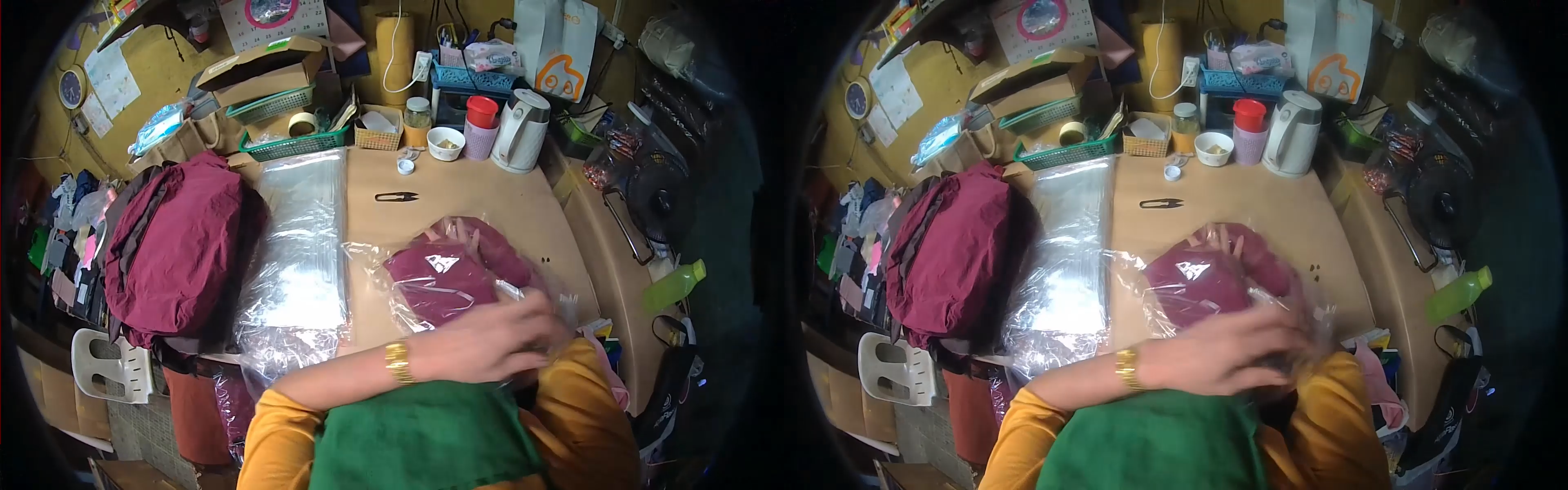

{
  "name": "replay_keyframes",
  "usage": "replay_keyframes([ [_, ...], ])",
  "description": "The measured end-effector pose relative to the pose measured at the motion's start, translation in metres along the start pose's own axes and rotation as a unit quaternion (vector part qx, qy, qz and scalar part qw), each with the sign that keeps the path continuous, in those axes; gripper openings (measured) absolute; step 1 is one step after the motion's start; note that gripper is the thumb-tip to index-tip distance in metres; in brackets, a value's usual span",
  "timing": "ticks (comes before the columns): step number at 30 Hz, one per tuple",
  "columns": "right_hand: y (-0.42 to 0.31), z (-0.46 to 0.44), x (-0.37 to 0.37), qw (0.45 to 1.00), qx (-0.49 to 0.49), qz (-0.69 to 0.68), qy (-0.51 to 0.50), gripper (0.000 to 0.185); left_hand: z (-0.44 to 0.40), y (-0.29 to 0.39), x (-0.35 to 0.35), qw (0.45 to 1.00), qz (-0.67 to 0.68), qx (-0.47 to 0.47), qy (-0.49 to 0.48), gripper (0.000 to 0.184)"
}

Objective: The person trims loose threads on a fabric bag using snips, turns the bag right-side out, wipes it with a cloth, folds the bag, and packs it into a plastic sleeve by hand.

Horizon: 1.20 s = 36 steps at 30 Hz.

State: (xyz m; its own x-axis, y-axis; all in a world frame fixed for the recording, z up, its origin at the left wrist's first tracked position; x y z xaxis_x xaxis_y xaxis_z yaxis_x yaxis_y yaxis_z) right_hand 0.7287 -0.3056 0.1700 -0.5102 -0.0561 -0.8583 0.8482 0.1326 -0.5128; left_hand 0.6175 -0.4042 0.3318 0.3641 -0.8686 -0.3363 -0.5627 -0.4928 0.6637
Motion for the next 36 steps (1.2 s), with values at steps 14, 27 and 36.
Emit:
replay_keyframes([
  [14, 0.012, -0.023, 0.015, 0.995, 0.027, 0.088, -0.033, 0.066, 0.148, -0.085, -0.043, 0.914, -0.245, -0.284, 0.151, 0.066],
  [27, -0.001, -0.064, 0.064, 0.984, -0.056, 0.153, -0.065, 0.056, 0.107, -0.066, -0.008, 0.981, 0.001, -0.194, 0.016, 0.017],
  [36, -0.083, -0.043, 0.046, 0.984, -0.085, 0.094, -0.129, 0.076, 0.226, -0.123, -0.186, 0.783, -0.246, -0.378, 0.429, 0.065],
])
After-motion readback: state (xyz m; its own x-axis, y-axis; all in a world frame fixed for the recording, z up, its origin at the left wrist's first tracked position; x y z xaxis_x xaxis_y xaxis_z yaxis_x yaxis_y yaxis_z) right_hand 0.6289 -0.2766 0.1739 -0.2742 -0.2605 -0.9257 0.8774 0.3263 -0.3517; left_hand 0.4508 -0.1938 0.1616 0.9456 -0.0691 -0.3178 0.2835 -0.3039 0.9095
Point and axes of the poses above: each hand's wrist, its own z-axis away from the middle knuckle, its own x-axis out of the palm, y = z × x, the point moved 5 cm from there along -z, towards the middle knuckle, and after that the axes turned 12 degrees about y, right-handed, at the moved point
